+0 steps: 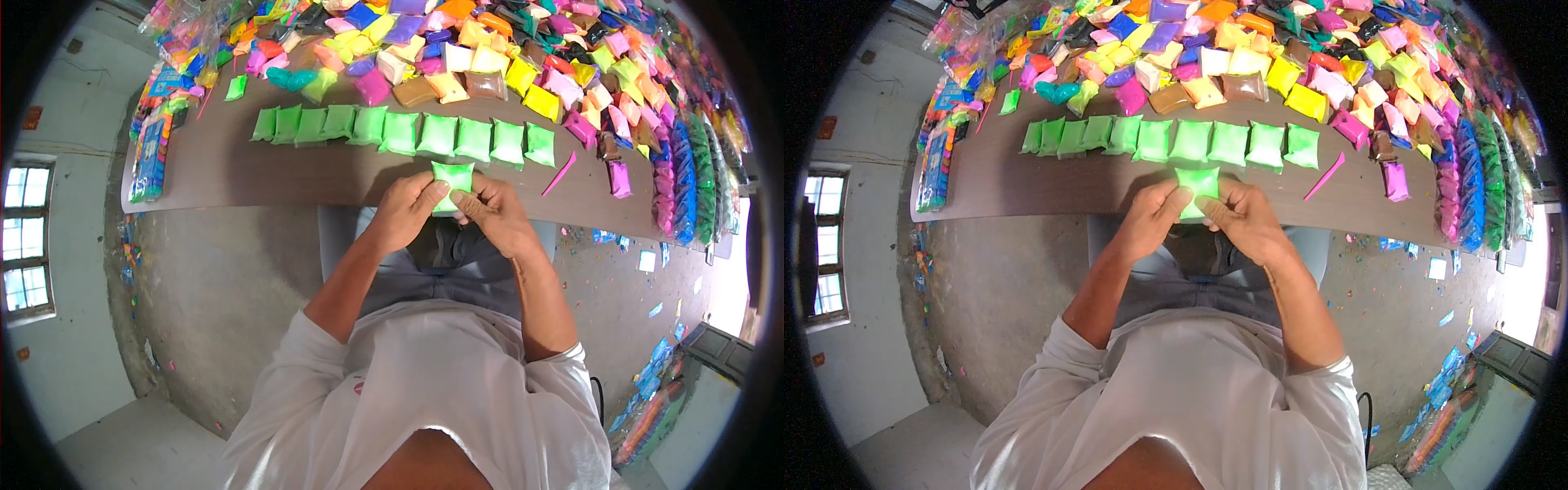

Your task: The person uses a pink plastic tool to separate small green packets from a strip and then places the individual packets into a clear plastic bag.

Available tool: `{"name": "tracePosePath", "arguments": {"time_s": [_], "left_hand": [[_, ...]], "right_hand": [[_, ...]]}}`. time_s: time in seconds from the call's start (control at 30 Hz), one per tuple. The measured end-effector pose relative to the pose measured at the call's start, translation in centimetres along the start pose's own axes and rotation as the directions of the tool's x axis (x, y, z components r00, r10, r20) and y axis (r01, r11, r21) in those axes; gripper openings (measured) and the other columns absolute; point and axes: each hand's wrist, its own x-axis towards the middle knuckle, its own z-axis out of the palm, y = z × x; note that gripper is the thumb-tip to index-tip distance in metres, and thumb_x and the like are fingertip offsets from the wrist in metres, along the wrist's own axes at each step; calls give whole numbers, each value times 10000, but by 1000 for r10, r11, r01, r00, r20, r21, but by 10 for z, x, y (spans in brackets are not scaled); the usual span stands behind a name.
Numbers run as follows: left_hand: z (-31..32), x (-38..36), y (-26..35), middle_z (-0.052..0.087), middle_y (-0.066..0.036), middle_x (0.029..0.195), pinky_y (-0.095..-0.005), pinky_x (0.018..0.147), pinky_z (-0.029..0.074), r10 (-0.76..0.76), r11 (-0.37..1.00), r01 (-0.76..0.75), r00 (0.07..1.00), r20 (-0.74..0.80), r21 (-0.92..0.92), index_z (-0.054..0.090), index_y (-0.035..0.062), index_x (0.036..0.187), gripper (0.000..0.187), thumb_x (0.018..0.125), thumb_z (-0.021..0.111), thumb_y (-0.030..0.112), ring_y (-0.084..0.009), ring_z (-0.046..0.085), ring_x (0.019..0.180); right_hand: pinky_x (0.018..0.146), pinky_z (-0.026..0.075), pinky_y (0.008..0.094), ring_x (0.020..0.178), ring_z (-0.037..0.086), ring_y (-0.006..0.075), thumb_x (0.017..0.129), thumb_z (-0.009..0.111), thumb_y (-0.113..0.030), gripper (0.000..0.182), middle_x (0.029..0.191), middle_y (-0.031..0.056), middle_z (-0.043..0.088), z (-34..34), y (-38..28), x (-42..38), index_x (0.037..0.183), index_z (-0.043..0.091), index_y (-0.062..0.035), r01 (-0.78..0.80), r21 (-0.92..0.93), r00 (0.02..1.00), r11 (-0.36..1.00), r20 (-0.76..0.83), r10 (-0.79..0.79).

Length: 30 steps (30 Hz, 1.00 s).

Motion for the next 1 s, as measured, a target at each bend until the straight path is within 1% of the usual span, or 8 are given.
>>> {"name": "tracePosePath", "arguments": {"time_s": [0.23,0.37,0.43,0.53,0.6,0.63,0.73,1.0], "left_hand": [[-1,-1,-1,495,-24,709,-302,579,418,-56,994,50,996,69,97,593,-4,935,342,979,521,328,-97,450,638],[-3,-2,8,527,-41,734,-300,606,424,-109,983,90,988,112,158,611,-12,974,358,961,546,340,-95,457,659],[4,-2,1,489,-118,569,-352,511,393,80,994,-77,996,-30,76,621,-33,882,371,925,593,335,-173,426,515],[15,0,-10,530,-134,585,-359,522,414,123,991,-117,989,-88,68,624,-36,886,358,922,595,319,-183,464,512],[13,0,-4,591,-192,657,-395,557,449,130,991,-125,983,-132,40,640,-5,929,304,913,582,293,-295,603,572],[8,0,-1,646,-184,831,-375,676,473,82,994,-81,997,-11,79,623,20,1076,294,959,500,259,-262,640,727],[5,0,5,589,-216,726,-434,634,448,179,972,-170,983,-39,164,612,18,975,328,960,497,326,-382,597,690],[-2,-3,3,549,-210,671,-450,598,396,183,970,-187,982,37,155,572,-20,793,452,963,489,390,-382,548,644]], "right_hand": [[524,353,219,622,422,58,968,575,-241,250,771,-40,535,2,7,2,1033,661,-15,14,59,993,998,-115,-7],[537,343,223,638,419,54,971,569,-224,233,776,-35,531,3,9,-4,989,663,-12,42,-11,989,999,-139,-43],[562,354,227,664,422,50,968,572,-237,241,783,-37,528,7,2,-6,987,657,-13,95,-10,988,995,-125,-95],[586,373,231,686,438,51,962,582,-272,274,804,-35,538,-3,11,-6,1044,660,-22,131,-130,987,983,-71,-141],[576,383,227,678,455,54,954,591,-313,306,821,-29,550,6,8,-10,1044,665,-30,74,13,983,997,-170,-70],[576,383,227,678,455,54,954,591,-313,306,821,-29,550,7,8,-9,1044,665,-30,89,28,988,996,-128,-85],[557,386,222,672,465,50,957,587,-310,291,815,-30,557,7,11,-5,1019,669,-38,59,13,978,998,-199,-55],[594,375,231,682,447,59,959,582,-294,283,797,-42,545,6,14,-9,1004,673,-29,131,-77,980,988,-141,-140]]}}
